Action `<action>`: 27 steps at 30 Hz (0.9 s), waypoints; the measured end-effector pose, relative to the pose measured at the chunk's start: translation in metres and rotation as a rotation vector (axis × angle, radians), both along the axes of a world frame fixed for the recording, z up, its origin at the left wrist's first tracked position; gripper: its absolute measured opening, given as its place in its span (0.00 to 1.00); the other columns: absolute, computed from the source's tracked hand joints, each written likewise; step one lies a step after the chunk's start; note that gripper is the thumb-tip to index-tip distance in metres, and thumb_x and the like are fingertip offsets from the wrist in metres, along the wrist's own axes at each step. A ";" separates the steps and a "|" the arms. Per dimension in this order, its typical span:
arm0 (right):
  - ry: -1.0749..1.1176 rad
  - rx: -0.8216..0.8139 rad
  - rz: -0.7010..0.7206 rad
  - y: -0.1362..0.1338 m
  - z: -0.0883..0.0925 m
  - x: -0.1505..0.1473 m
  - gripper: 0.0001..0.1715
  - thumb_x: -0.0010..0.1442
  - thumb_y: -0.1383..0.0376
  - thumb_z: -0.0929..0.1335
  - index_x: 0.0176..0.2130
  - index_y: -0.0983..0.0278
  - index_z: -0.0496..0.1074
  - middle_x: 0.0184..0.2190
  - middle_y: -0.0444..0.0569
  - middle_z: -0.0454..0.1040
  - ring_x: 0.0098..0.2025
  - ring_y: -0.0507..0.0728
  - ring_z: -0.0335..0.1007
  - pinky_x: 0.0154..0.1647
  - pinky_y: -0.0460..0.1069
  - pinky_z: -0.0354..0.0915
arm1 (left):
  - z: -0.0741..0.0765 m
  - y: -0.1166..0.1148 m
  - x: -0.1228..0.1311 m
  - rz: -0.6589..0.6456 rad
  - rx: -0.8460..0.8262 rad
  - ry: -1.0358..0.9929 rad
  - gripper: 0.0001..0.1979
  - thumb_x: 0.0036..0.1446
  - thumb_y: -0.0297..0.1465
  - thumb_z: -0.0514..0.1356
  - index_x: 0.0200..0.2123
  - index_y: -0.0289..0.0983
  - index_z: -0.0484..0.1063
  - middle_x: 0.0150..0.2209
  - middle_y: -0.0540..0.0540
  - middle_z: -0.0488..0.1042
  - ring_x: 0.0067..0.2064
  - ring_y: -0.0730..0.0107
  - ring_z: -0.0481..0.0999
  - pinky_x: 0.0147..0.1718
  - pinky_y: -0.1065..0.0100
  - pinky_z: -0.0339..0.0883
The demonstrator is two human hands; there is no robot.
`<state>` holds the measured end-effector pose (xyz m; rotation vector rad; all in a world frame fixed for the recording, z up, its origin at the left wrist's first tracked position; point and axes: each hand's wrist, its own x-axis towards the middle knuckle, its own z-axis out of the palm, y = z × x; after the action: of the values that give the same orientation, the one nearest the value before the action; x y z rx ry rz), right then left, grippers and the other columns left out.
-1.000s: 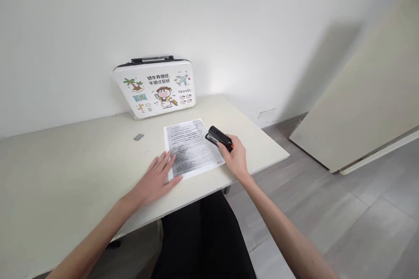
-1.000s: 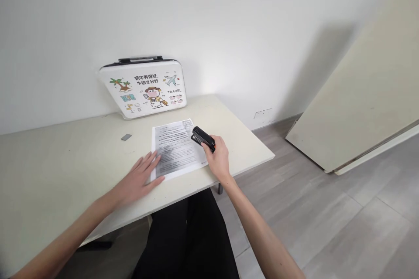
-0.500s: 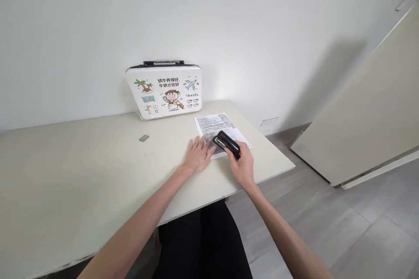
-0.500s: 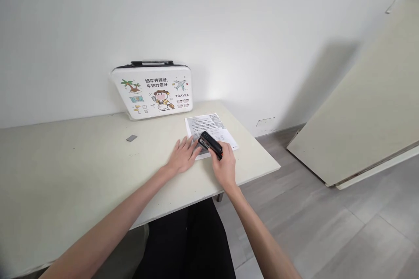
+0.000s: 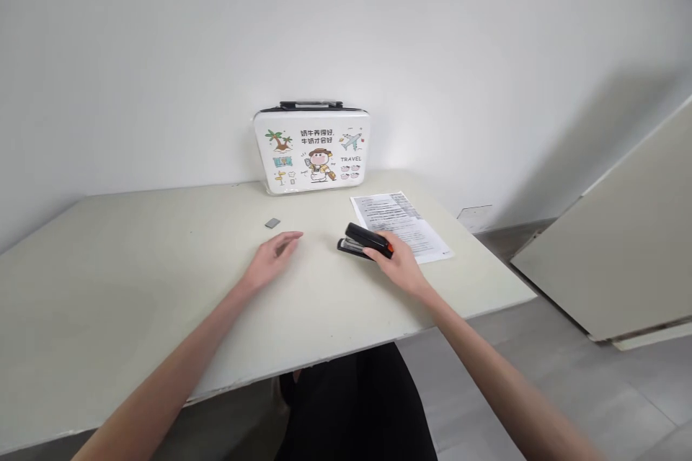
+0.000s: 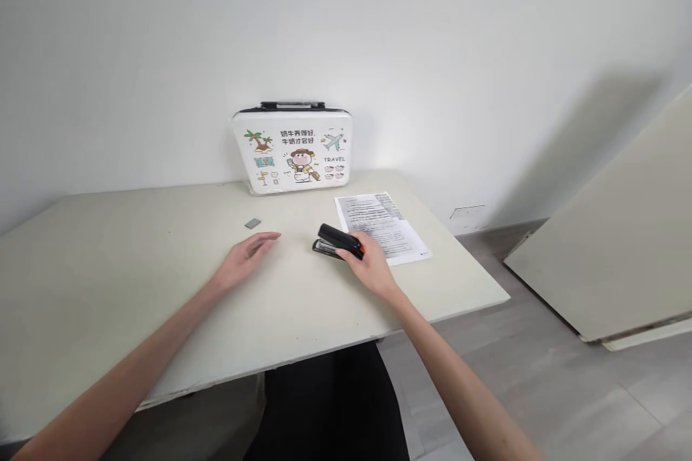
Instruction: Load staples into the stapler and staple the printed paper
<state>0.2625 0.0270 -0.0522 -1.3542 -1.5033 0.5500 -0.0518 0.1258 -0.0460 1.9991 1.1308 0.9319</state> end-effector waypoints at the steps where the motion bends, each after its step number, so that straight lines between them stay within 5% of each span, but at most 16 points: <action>1: -0.007 -0.019 0.059 0.012 0.002 -0.011 0.20 0.63 0.50 0.72 0.48 0.59 0.75 0.44 0.50 0.80 0.46 0.63 0.75 0.52 0.58 0.68 | 0.001 0.002 -0.008 0.042 -0.020 -0.070 0.26 0.65 0.54 0.57 0.52 0.41 0.78 0.57 0.40 0.80 0.60 0.51 0.78 0.64 0.53 0.66; 5: 0.017 -0.083 0.282 0.059 0.006 -0.053 0.21 0.60 0.50 0.73 0.48 0.59 0.75 0.44 0.48 0.80 0.46 0.62 0.76 0.51 0.56 0.69 | -0.003 0.006 -0.020 0.221 -0.057 -0.312 0.20 0.66 0.50 0.59 0.46 0.40 0.77 0.51 0.39 0.82 0.56 0.53 0.80 0.62 0.52 0.68; 11: 0.038 -0.130 0.448 0.094 -0.002 -0.084 0.24 0.58 0.48 0.75 0.47 0.60 0.76 0.44 0.48 0.81 0.46 0.61 0.76 0.52 0.55 0.68 | -0.014 0.010 -0.022 0.335 -0.040 -0.323 0.16 0.67 0.45 0.58 0.45 0.41 0.75 0.48 0.40 0.82 0.53 0.55 0.81 0.57 0.53 0.70; 17: 0.078 -0.100 0.256 0.089 -0.012 -0.082 0.27 0.72 0.45 0.60 0.48 0.59 0.77 0.48 0.50 0.81 0.51 0.61 0.76 0.57 0.55 0.67 | -0.008 0.008 -0.017 0.422 -0.071 -0.340 0.14 0.67 0.43 0.58 0.44 0.40 0.75 0.46 0.41 0.81 0.51 0.56 0.80 0.53 0.56 0.70; 27: 0.005 -0.067 0.144 0.089 -0.017 -0.088 0.24 0.73 0.48 0.58 0.45 0.58 0.75 0.44 0.51 0.82 0.46 0.62 0.77 0.52 0.56 0.70 | 0.000 0.006 -0.023 0.609 -0.035 -0.330 0.12 0.70 0.41 0.53 0.43 0.42 0.72 0.51 0.44 0.78 0.55 0.58 0.76 0.54 0.60 0.67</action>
<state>0.1743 0.1161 -0.0694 -1.3008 -1.5987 0.6993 -0.0748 0.1323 -0.0456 1.4065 1.5710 1.4662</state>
